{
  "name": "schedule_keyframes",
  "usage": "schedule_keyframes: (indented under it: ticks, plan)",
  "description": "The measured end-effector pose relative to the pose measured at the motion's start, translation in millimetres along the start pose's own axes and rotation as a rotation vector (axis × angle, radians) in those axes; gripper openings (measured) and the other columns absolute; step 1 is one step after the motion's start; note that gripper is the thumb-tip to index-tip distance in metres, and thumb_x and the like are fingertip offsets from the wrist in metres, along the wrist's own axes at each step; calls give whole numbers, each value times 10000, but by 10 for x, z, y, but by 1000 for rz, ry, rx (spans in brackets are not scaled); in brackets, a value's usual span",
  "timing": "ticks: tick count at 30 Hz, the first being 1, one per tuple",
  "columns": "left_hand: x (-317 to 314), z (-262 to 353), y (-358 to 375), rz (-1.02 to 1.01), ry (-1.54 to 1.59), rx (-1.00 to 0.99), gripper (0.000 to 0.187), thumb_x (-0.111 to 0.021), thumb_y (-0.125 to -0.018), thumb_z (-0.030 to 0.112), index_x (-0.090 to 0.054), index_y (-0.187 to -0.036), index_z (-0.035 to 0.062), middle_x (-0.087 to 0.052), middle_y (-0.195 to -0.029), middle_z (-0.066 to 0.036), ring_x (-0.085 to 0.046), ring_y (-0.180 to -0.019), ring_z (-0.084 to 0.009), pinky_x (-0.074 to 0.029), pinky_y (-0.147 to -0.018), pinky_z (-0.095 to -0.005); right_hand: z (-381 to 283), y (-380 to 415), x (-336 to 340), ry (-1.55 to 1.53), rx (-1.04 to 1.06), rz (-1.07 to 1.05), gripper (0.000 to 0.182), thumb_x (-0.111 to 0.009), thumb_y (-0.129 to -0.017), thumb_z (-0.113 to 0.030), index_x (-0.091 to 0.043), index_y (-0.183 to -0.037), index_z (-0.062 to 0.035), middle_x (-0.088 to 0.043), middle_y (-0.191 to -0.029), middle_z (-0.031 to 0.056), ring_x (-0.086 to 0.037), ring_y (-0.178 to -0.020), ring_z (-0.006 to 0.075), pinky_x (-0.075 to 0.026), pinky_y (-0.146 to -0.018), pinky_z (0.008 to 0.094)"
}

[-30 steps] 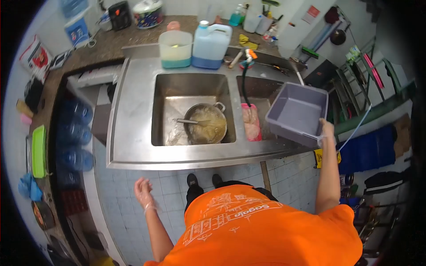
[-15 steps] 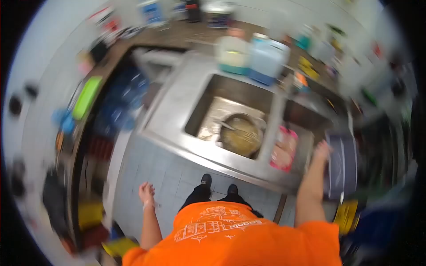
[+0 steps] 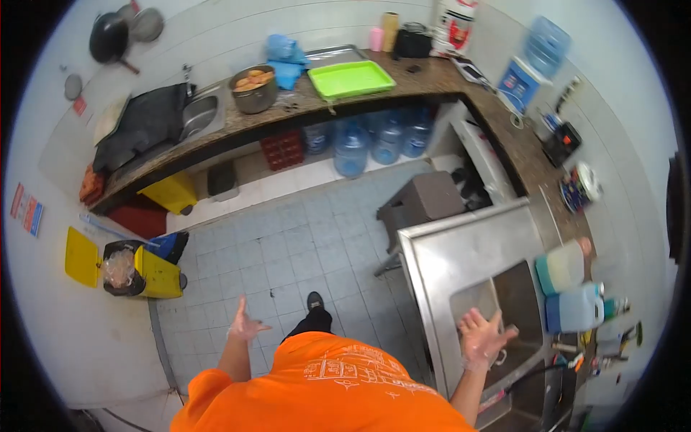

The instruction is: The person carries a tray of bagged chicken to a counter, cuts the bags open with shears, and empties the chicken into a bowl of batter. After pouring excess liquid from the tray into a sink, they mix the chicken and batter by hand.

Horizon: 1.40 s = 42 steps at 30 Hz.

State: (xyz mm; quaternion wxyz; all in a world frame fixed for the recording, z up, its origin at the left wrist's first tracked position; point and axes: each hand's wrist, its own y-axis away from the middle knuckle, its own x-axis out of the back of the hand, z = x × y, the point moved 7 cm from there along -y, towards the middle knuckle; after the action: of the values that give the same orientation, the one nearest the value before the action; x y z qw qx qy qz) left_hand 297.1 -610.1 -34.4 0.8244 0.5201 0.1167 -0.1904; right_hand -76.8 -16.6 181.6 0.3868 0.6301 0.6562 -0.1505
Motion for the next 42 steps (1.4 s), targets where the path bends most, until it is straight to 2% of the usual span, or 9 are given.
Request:
schedule_keyframes:
  ticks: [2,6,8,10,19,27,34,38,42]
  plan:
    - [-320,361,-336,-44,79,-37,1324,-702,-821,766,217,-1639,276,299,-1703,-98,121,-1579,-457,-169,-1097,-851,670,-468,-803,234,-125,-26,1166,-715,-887,-584,89,-1665,-256,-641,-1232,257,-713,-969,372,-624,-772,475]
    - [-1088,1395,-912,-40,-107,-241,1047,-662,-940,630,-60,-1669,181,-103,-1724,-141,-219,-1551,-384,-333,-1129,-687,1698,-1370,-2085,543,-259,-89,930,-734,-932,-55,-154,-1654,-135,-727,-1085,176,-756,-827,255,-632,-636,297]
    - [-1462,1897,-1205,-48,-187,-300,891,-659,-973,557,-206,-1620,145,-324,-1637,-155,-392,-1464,-343,-415,-1092,-590,2025,-1769,-2337,550,-303,-4,655,-772,-915,-90,-457,-1488,-60,-725,-1089,163,-747,-827,230,-620,-641,291]
    - [-1955,2390,-1346,-35,-159,-336,704,-690,-990,456,-384,-1531,126,-546,-1487,-145,-550,-1332,-299,-485,-1025,-495,2254,-2116,-2622,540,-343,7,595,-774,-920,-111,-499,-1444,-56,-725,-1082,157,-736,-810,215,-599,-631,283]
    - [-4032,4461,-1801,-162,0,-684,420,-739,-990,222,-565,-1336,60,-680,-1231,-103,-683,-1075,-233,-560,-892,-334,3211,-4236,-3881,979,-255,-239,630,-777,-912,-165,-503,-1468,-51,-732,-1015,128,-715,-821,181,-566,-661,296]
    - [-5248,6005,-2048,133,-267,-1011,323,-724,-984,155,-619,-1275,61,-675,-1273,-89,-651,-1146,-193,-521,-951,-327,5192,-5476,-7117,1637,878,-1146,523,-766,-870,-310,-657,-1338,-102,-689,-1203,174,-636,-1149,356,-513,-1001,486]
    - [-5465,7048,-2534,207,-434,-1039,376,-738,-952,126,-628,-1302,45,-658,-1316,-100,-610,-1215,-198,-459,-1051,-345,6107,-6397,-7401,2046,668,-1069,641,-791,-798,-330,-605,-1303,20,-652,-1242,186,-565,-1225,346,-488,-1002,506]
    - [-5623,7556,-2957,167,-578,-981,452,-763,-937,166,-608,-1335,19,-647,-1357,-124,-598,-1264,-233,-441,-1100,-357,5875,-6840,-7564,2006,143,-830,594,-774,-797,-262,-469,-1208,40,-690,-968,255,-691,-914,445,-547,-827,555]
    - [-5858,7827,-3435,117,-868,-831,541,-775,-932,210,-579,-1374,-31,-636,-1380,-168,-586,-1306,-270,-451,-1103,-381,5959,-7230,-8281,1798,423,-871,573,-746,-830,-243,-451,-1261,-8,-687,-912,266,-690,-858,480,-553,-802,569]
